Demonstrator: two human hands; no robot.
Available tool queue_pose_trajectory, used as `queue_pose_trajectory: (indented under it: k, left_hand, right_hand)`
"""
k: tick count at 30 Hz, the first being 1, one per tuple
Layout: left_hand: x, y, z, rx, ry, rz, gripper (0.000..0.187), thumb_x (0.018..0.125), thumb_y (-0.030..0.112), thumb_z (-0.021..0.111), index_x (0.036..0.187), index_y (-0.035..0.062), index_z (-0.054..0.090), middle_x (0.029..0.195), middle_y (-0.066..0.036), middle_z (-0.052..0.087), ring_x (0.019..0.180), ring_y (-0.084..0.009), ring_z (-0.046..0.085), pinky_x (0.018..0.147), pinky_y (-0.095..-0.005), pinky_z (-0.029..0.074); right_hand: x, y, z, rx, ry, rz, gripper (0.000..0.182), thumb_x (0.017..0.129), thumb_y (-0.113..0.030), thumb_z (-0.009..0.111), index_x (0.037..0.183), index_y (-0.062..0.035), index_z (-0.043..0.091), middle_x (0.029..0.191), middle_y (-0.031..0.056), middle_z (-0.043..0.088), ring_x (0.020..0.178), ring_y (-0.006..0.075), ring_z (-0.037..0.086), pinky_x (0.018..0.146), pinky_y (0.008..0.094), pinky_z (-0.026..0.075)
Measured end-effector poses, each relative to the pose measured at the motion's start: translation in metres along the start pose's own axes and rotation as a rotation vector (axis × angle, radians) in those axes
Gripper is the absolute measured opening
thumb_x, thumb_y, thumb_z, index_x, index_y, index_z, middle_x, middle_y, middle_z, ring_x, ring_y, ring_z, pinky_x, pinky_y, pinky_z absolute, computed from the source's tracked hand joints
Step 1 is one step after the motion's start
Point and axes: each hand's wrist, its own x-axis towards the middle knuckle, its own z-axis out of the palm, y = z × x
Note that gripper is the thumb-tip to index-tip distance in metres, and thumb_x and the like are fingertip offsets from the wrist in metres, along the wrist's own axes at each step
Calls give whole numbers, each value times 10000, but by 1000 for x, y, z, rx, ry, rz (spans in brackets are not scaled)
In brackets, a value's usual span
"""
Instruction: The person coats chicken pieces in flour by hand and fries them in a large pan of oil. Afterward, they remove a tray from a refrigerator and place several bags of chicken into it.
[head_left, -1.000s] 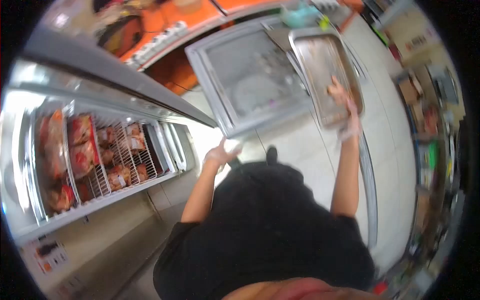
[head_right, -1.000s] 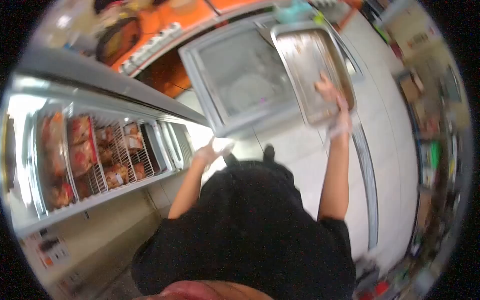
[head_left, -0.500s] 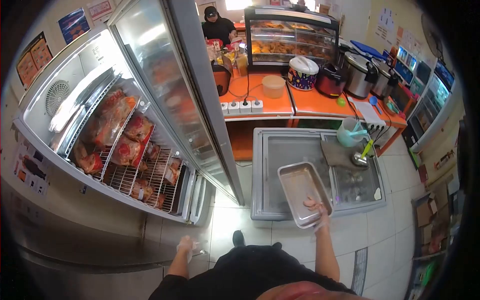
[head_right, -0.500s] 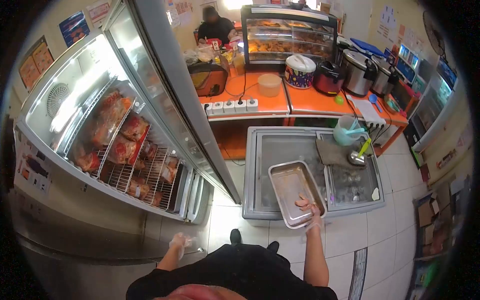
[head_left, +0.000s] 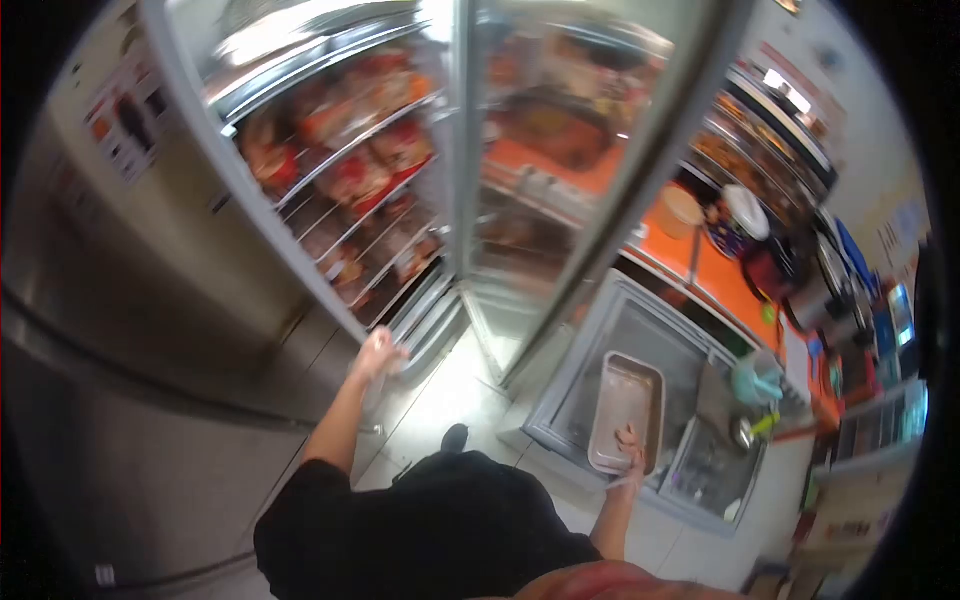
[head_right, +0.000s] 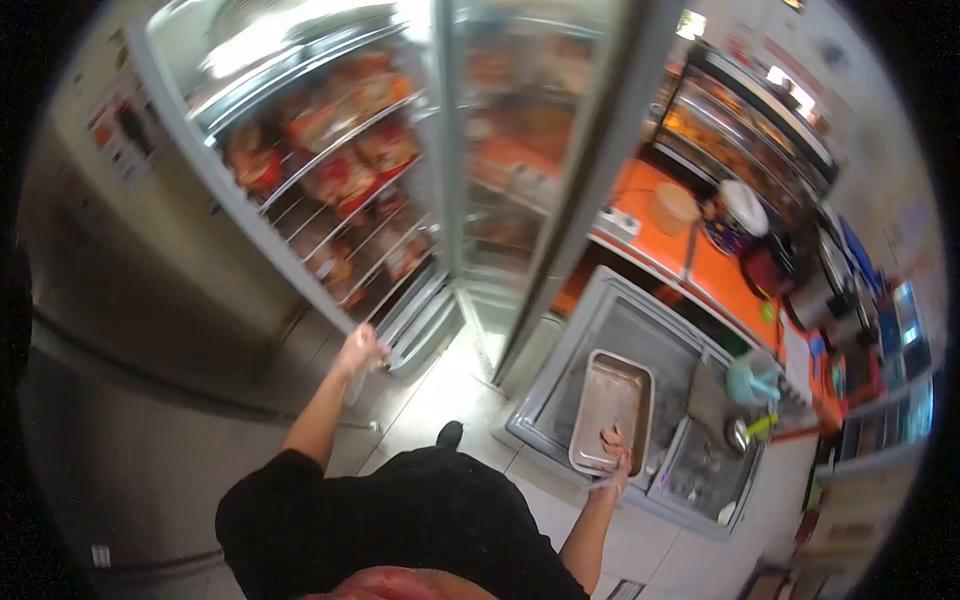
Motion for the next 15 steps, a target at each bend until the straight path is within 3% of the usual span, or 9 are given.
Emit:
queue_pose_trajectory:
  k: [1, 2, 3, 5, 7, 9, 11, 13, 15]
  left_hand:
    - [21, 13, 1, 1, 132, 84, 243, 887, 94, 743, 860, 134, 505, 747, 8, 532, 682, -128, 613, 592, -291, 511]
    - [35, 37, 1, 14, 217, 293, 243, 895, 123, 746, 861, 122, 505, 735, 9, 523, 683, -123, 593, 609, -283, 502]
    - [45, 69, 2, 36, 289, 503, 251, 902, 152, 748, 862, 109, 505, 722, 10, 514, 683, -119, 574, 627, -276, 492]
    - [25, 175, 5, 456, 557, 478, 260, 916, 224, 744, 905, 71, 534, 719, -18, 509, 696, -123, 539, 670, -266, 475]
    - [30, 244, 0, 340, 730, 609, 308, 919, 308, 724, 996, 53, 570, 863, -95, 590, 779, -203, 606, 733, -350, 508]
    - [42, 304, -20, 629, 1037, 898, 395, 915, 395, 684, 1074, 47, 586, 1092, -181, 624, 961, -330, 651, 859, -454, 517]
    - [134, 324, -90, 1026, 1522, 972, 522, 907, 452, 627, 1239, 51, 669, 1145, -286, 693, 1057, -425, 673, 960, -462, 513]
    - [100, 397, -84, 792, 1184, 407, 513, 919, 447, 549, 1191, 41, 708, 1286, -288, 634, 1166, -424, 640, 991, -461, 509]
    - [125, 425, -111, 771, 1133, 226, 442, 897, 370, 556, 1079, 9, 736, 1255, -242, 664, 1132, -402, 657, 971, -458, 518]
  right_hand:
    - [-12, -12, 18, 72, -94, -2, 443, 921, -157, 476, 1322, -20, 604, 1195, 85, 685, 1150, 284, 628, 1021, 407, 518]
    - [-11, -13, 26, 76, -50, 60, 565, 856, -142, 488, 1405, -33, 564, 1195, 81, 689, 1131, 276, 639, 1018, 405, 529]
    - [-8, -9, 26, 63, -66, 76, 565, 856, -142, 488, 1405, -33, 564, 1195, 81, 689, 1131, 276, 639, 1018, 405, 529]
    - [-5, -1, 23, -16, 63, 35, 590, 881, -354, 513, 1418, -118, 572, 1354, 134, 616, 1242, 336, 597, 1019, 496, 529]
    - [-8, -4, 39, -30, 109, 82, 615, 891, -369, 494, 1447, -110, 533, 1413, 157, 573, 1283, 359, 569, 1075, 525, 490]
    - [-16, -8, 49, -37, 32, 54, 583, 895, -385, 493, 1406, -111, 555, 1410, 167, 571, 1279, 375, 567, 1075, 538, 488]
    - [-14, -3, 49, -52, -2, 36, 581, 888, -397, 504, 1391, -112, 561, 1405, 164, 573, 1276, 381, 567, 1074, 544, 489]
    - [-15, -2, 53, -61, -35, 15, 579, 881, -409, 515, 1376, -112, 568, 1401, 161, 576, 1273, 386, 568, 1072, 550, 489]
    - [-21, -6, 64, 11, 31, 52, 595, 792, -262, 557, 1349, -66, 635, 1325, 99, 648, 1192, 319, 616, 981, 462, 559]
